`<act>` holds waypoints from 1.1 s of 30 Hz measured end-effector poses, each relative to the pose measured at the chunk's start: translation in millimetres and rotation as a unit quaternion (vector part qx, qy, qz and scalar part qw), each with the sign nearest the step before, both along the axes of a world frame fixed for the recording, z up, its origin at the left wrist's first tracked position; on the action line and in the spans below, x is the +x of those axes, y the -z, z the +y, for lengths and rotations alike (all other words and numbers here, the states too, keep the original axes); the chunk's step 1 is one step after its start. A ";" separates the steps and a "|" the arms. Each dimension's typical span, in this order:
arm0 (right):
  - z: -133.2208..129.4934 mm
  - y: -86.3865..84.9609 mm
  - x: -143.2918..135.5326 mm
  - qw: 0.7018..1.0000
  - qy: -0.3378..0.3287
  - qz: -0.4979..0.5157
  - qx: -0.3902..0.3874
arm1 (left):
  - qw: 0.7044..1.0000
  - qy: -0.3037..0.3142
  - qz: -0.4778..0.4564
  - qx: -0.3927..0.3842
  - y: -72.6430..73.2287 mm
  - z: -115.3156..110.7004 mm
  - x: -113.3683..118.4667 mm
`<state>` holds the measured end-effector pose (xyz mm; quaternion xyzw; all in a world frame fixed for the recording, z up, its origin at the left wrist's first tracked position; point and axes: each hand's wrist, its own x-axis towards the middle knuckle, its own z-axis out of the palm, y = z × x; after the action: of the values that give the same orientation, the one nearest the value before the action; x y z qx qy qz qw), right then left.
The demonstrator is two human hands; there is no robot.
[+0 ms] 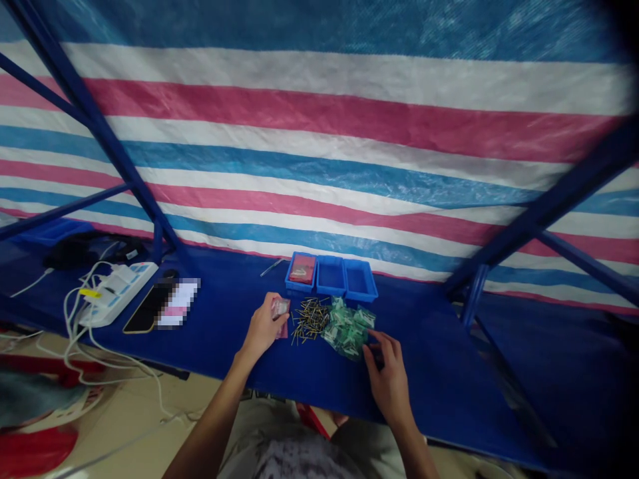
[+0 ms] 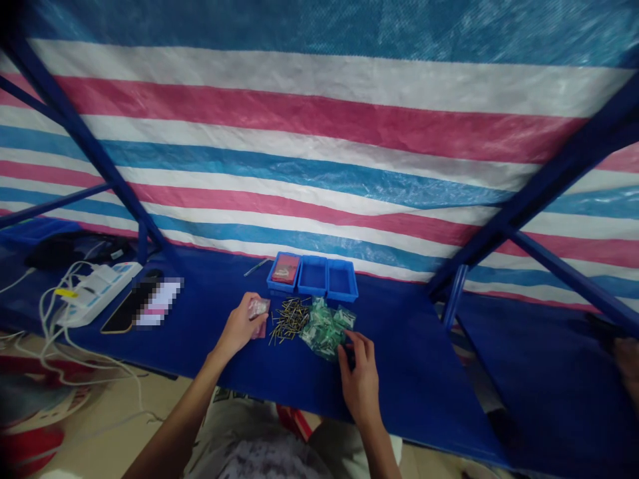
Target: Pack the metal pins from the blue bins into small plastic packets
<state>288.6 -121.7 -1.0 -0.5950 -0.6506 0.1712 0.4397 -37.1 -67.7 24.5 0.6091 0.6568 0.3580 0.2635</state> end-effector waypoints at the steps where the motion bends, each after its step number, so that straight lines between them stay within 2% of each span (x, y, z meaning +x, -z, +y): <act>1: -1.0 -3.8 -6.2 1.000 -0.010 0.011 0.003 | 0.999 0.008 -0.043 0.007 -2.8 -1.2 3.2; 4: -5.0 -15.7 -32.0 0.996 -0.084 0.033 0.007 | 0.982 0.060 -0.174 0.030 -14.8 -10.7 19.5; 6: -8.0 -22.8 -50.3 0.991 -0.131 0.033 0.017 | 0.961 0.114 -0.253 0.001 -23.0 -21.8 35.0; 8: -9.9 -28.5 -64.1 0.986 -0.160 0.007 0.034 | 0.941 0.163 -0.295 -0.042 -27.6 -33.7 50.4; 11: -8.6 -34.9 -72.2 0.978 -0.197 -0.029 0.063 | 0.933 0.169 -0.312 -0.060 -23.4 -45.4 64.9; 14: -3.7 -39.3 -71.1 0.980 -0.195 -0.011 0.043 | 0.916 0.150 -0.344 -0.141 -10.4 -48.1 65.2; 16: -0.9 -41.0 -70.9 0.984 -0.166 0.057 -0.007 | 0.920 0.127 -0.329 -0.171 -4.0 -49.0 59.8; 17: -0.1 -41.6 -71.6 0.981 -0.156 0.108 -0.041 | 0.939 0.110 -0.292 -0.144 -2.8 -50.2 56.4; 19: 0.3 -42.3 -74.4 0.953 -0.162 0.229 -0.117 | 0.981 0.087 -0.170 -0.025 -4.5 -54.3 49.7; 20: 0.1 -42.5 -76.2 0.929 -0.176 0.285 -0.156 | 0.990 0.087 -0.107 0.038 -7.0 -57.1 46.8; 23: -1.3 -43.2 -80.5 0.862 -0.200 0.399 -0.240 | 0.977 0.164 0.026 0.136 -17.0 -64.7 41.3; 25: -1.7 -42.9 -81.6 0.844 -0.187 0.428 -0.264 | 0.961 0.222 0.062 0.151 -22.9 -67.3 39.8; 28: -0.7 -40.8 -80.4 0.844 -0.175 0.415 -0.292 | 0.960 0.240 0.036 0.143 -26.6 -65.8 39.1; 31: 1.6 -37.5 -77.3 0.856 -0.161 0.377 -0.314 | 0.979 0.171 -0.065 0.093 -23.2 -59.5 39.8; 33: 2.4 -36.4 -74.7 0.894 -0.133 0.332 -0.270 | 0.979 0.115 -0.163 0.032 -18.5 -55.0 42.1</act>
<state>214.0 -119.3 35.4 -0.5072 -0.4689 0.5849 0.4252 5.0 -122.7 43.1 0.6220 0.5187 0.4410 0.3868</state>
